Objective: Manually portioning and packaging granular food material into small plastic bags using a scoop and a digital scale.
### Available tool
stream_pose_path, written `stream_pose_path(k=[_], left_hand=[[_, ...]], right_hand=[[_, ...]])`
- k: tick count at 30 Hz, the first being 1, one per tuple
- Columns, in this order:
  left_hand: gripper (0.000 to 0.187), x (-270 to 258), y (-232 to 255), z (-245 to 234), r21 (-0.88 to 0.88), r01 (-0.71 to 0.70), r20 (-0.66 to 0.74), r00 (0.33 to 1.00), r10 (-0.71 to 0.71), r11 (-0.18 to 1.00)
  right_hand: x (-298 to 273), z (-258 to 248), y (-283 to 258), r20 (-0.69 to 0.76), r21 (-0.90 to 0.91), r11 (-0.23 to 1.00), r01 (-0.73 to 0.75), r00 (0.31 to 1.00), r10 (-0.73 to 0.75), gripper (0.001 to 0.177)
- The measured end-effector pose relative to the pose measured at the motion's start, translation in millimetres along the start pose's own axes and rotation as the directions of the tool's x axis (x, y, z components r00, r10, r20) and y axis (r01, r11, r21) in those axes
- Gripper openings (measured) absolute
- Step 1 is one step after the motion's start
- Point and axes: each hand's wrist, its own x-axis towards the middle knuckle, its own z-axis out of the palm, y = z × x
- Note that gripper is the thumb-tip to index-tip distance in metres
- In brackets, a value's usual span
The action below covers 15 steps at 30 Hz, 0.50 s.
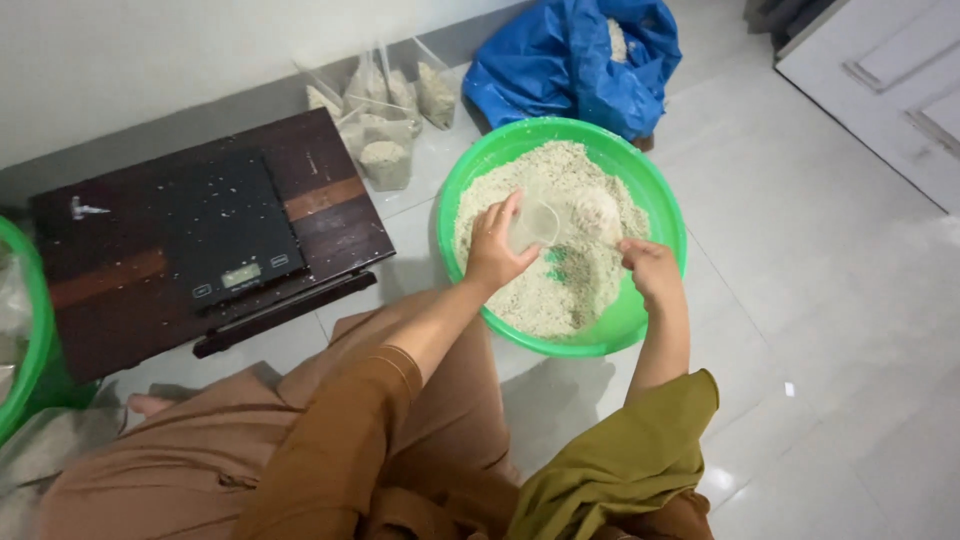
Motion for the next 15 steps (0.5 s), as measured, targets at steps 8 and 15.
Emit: stream_pose_path(k=[8,15], left_hand=[[0.098,-10.4,-3.5,7.7,0.25,-0.065,0.187,0.982,0.018,0.966],[0.093,-7.2,4.7,-0.8,0.254,-0.06,0.162,0.987,0.019,0.965]], right_hand=[[-49.1,-16.4,-53.4,0.015,-0.181,0.978,0.102,0.995,-0.101,0.026],[-113.0,-13.5,-115.4,0.058,-0.51,0.851,0.127,0.992,-0.113,0.035]])
